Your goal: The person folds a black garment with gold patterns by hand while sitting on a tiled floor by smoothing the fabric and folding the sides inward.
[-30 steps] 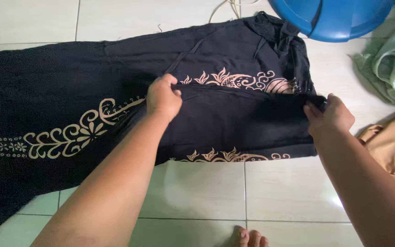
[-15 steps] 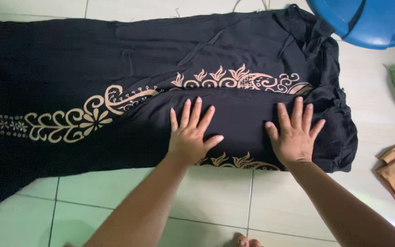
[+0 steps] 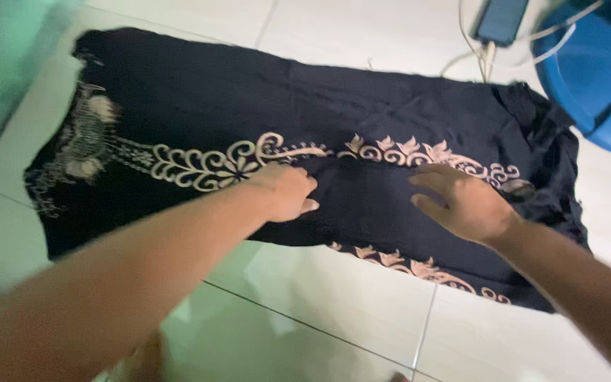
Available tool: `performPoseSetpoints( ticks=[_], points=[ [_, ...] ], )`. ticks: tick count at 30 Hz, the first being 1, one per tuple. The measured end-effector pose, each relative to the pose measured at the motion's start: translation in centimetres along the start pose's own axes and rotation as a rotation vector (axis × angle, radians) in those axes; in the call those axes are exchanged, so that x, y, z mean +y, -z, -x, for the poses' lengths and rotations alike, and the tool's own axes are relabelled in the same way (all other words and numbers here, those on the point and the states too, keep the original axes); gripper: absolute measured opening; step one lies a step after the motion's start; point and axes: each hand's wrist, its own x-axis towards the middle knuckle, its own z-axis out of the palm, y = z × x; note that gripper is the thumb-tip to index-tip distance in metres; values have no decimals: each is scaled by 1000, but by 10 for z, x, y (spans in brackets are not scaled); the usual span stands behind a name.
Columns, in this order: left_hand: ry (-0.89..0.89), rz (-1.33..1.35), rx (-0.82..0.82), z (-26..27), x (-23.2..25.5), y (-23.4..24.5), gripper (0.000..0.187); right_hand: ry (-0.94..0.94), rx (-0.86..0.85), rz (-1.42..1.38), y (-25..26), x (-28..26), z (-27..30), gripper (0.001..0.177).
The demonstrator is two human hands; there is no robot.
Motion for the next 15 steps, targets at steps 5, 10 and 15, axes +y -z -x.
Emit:
performPoseSetpoints(
  ticks=[5,10,15],
  points=[
    [10,-209,-28,62,-36,59,45,-68,-373,327,62,-95,-59,50],
    [35,-181,28,105,-68,85,43,-81,-506,435,71,-156,-105,45],
    [110,70,228,108,-106,48,36,-59,-325,224,15,-168,-134,40]
  ],
)
